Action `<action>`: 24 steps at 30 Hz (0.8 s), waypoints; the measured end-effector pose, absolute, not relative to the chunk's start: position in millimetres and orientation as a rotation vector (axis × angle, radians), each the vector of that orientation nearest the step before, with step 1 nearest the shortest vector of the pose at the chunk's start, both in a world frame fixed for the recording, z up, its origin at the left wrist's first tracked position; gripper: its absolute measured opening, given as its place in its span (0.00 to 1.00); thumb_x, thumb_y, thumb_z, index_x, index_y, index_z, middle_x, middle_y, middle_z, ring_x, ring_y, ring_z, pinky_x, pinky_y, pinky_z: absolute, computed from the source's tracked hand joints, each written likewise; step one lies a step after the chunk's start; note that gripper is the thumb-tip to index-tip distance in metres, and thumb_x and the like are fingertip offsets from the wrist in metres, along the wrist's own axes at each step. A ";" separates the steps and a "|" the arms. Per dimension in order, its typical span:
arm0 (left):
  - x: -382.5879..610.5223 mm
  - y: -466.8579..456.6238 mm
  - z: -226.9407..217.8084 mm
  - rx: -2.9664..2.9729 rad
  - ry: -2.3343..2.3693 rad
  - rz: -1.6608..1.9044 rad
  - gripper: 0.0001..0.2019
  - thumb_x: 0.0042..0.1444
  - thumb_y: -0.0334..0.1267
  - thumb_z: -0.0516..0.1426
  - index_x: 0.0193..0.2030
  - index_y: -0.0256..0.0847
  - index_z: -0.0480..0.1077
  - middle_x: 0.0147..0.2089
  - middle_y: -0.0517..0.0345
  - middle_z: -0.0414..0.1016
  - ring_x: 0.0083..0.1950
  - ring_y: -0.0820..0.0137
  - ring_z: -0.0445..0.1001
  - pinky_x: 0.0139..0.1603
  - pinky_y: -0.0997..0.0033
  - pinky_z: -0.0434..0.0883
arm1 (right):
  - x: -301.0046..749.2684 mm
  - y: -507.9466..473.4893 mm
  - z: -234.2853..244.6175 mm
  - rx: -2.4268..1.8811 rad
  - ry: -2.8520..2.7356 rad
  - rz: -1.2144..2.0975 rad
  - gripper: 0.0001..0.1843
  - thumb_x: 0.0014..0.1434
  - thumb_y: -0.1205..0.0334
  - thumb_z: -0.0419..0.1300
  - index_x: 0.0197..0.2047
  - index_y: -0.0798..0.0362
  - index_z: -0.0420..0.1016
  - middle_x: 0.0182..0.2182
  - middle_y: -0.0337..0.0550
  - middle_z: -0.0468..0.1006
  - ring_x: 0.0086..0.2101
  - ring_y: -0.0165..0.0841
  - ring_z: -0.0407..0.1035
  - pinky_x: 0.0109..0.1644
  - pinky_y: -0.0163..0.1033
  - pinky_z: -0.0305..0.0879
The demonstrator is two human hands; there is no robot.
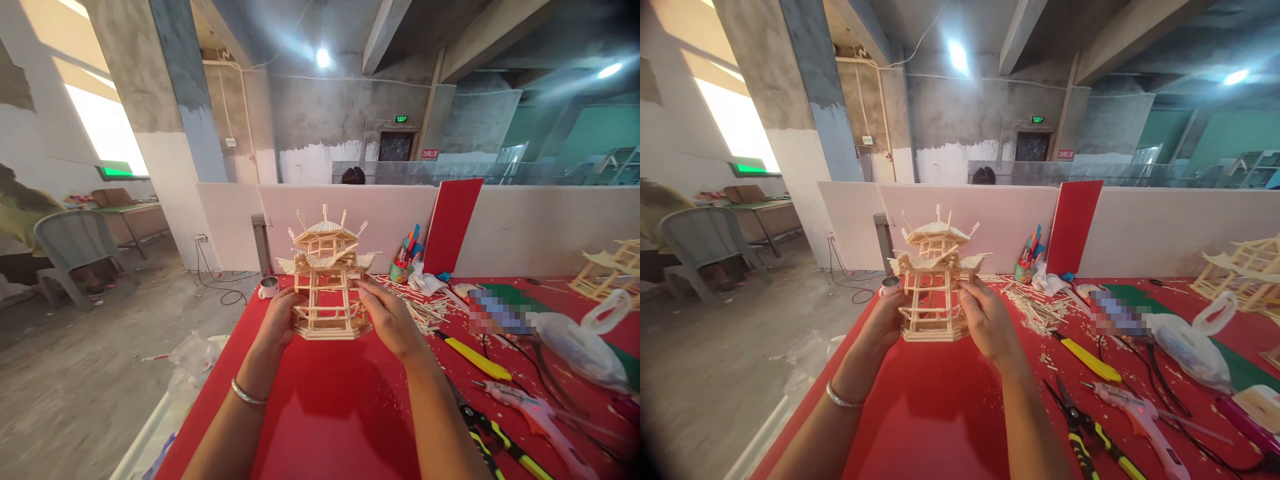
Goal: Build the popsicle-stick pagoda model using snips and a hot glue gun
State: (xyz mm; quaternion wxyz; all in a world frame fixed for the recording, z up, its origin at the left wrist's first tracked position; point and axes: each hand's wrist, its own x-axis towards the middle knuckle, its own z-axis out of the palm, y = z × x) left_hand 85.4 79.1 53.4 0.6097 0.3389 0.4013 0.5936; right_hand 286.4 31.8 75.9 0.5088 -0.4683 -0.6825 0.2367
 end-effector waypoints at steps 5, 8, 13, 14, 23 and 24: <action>83.2 82.9 49.5 0.756 0.932 1.452 0.09 0.33 0.33 0.63 0.24 0.36 0.69 0.18 0.64 0.69 0.17 0.75 0.66 0.19 0.76 0.64 | 285.3 34.5 74.3 -1.095 -1.561 0.629 0.22 0.63 0.50 0.53 0.53 0.48 0.79 0.56 0.45 0.77 0.57 0.41 0.67 0.62 0.45 0.62; 82.2 84.6 47.5 0.761 0.909 1.468 0.10 0.35 0.34 0.63 0.27 0.34 0.71 0.20 0.62 0.69 0.17 0.75 0.66 0.19 0.77 0.62 | 283.7 36.1 72.5 -1.083 -1.531 0.658 0.21 0.62 0.50 0.55 0.51 0.48 0.80 0.54 0.45 0.77 0.56 0.42 0.68 0.61 0.46 0.62; 84.6 81.6 50.7 0.753 0.963 1.529 0.09 0.35 0.35 0.62 0.25 0.35 0.70 0.20 0.64 0.68 0.16 0.77 0.64 0.17 0.76 0.63 | 282.2 40.6 68.4 -1.042 -1.480 0.753 0.19 0.61 0.49 0.56 0.47 0.49 0.81 0.52 0.45 0.78 0.55 0.41 0.69 0.61 0.45 0.62; 85.4 80.3 52.2 0.745 0.972 1.538 0.08 0.35 0.35 0.62 0.24 0.35 0.69 0.20 0.64 0.67 0.16 0.76 0.64 0.17 0.76 0.64 | 282.1 41.8 67.4 -1.040 -1.476 0.767 0.18 0.61 0.49 0.57 0.46 0.49 0.81 0.52 0.45 0.78 0.54 0.41 0.69 0.61 0.46 0.62; 87.0 72.7 62.9 0.706 0.846 1.491 0.16 0.38 0.36 0.55 0.35 0.33 0.75 0.25 0.57 0.75 0.22 0.69 0.73 0.20 0.73 0.71 | 280.3 48.6 60.8 -0.983 -1.531 0.746 0.21 0.62 0.45 0.56 0.49 0.48 0.80 0.53 0.45 0.77 0.54 0.42 0.69 0.60 0.45 0.61; 87.0 72.9 62.7 0.702 0.841 1.497 0.17 0.38 0.36 0.55 0.36 0.33 0.76 0.26 0.57 0.76 0.23 0.69 0.73 0.21 0.73 0.71 | 280.2 49.4 60.0 -0.977 -1.532 0.747 0.21 0.62 0.45 0.56 0.49 0.48 0.80 0.53 0.45 0.77 0.54 0.42 0.69 0.59 0.45 0.62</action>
